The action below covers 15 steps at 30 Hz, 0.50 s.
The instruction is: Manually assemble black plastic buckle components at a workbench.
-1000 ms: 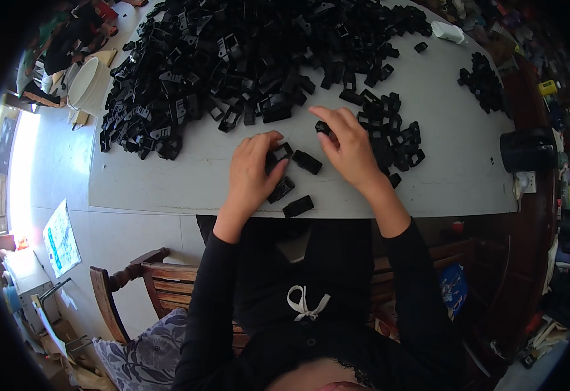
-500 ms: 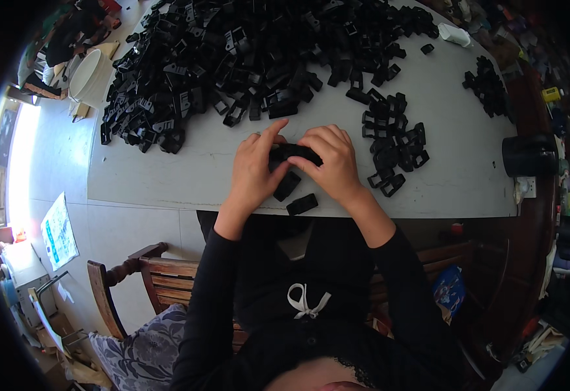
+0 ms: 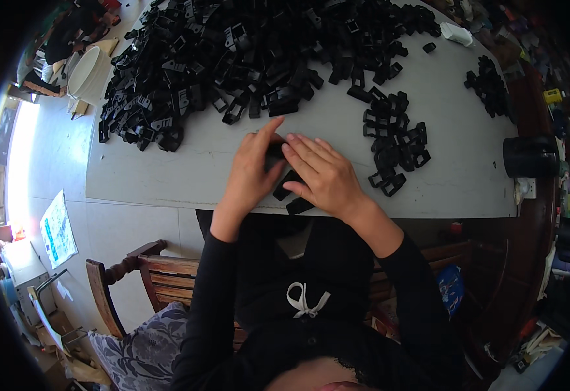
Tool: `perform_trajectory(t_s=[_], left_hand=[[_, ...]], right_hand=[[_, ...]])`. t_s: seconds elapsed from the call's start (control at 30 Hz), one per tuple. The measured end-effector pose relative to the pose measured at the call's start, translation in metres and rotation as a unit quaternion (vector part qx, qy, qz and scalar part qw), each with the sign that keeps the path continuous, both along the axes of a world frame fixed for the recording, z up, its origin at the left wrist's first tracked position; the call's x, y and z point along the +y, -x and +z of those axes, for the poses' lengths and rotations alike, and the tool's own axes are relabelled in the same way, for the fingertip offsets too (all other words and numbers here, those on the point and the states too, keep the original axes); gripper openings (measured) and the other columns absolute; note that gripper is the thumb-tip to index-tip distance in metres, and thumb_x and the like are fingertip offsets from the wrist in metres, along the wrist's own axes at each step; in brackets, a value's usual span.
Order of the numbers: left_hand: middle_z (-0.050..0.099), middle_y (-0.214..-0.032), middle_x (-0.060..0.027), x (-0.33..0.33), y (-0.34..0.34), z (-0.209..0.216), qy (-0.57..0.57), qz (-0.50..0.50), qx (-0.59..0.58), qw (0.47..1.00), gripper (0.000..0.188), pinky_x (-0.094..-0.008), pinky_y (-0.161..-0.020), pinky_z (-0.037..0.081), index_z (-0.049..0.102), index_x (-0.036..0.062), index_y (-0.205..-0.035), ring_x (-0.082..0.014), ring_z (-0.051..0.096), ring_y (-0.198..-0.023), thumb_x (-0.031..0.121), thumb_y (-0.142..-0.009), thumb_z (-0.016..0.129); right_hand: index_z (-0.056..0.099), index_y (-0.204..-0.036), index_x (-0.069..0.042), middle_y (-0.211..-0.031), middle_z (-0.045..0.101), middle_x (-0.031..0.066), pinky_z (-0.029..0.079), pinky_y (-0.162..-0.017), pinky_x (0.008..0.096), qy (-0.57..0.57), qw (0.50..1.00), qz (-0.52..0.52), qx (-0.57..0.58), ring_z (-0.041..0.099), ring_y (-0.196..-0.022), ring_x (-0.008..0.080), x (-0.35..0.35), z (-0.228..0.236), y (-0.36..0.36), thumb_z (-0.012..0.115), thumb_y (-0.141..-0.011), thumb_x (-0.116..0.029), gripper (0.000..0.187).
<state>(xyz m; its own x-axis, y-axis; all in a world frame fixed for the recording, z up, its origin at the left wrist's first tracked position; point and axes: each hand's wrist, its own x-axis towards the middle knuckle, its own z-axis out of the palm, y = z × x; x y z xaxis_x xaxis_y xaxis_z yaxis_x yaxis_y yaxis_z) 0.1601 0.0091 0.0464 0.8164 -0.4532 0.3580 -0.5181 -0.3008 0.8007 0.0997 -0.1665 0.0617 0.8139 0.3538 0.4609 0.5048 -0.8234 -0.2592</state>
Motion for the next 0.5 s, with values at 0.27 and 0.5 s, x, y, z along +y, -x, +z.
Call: perform_trajectory(t_s=[0.27, 0.5], left_hand=[[0.058, -0.095, -0.0088, 0.019, -0.019, 0.011, -0.045, 0.196, 0.016, 0.979, 0.039, -0.0342, -0.079, 0.048, 0.062, 0.0049, -0.118, -0.0232, 0.059, -0.091, -0.002, -0.079, 0.065], [0.053, -0.11, -0.0133, 0.024, -0.036, -0.01, -0.118, 0.252, -0.134, 0.951, 0.023, -0.0391, -0.08, 0.048, 0.061, 0.0058, -0.1, -0.031, 0.058, -0.096, 0.003, -0.079, 0.07]], right_hand=[[0.058, -0.132, -0.005, -0.139, 0.056, 0.01, 0.031, -0.113, 0.0536, 0.054, 0.998, -0.013, 0.026, 0.046, -0.136, 0.0247, 0.005, -0.006, 0.004, 0.072, -0.082, -0.036, 0.06], [0.059, -0.132, -0.005, -0.139, 0.056, 0.0105, 0.03, -0.113, 0.0538, 0.045, 0.999, -0.023, 0.016, 0.046, -0.135, 0.0249, 0.01, -0.011, 0.009, 0.068, -0.087, -0.038, 0.057]])
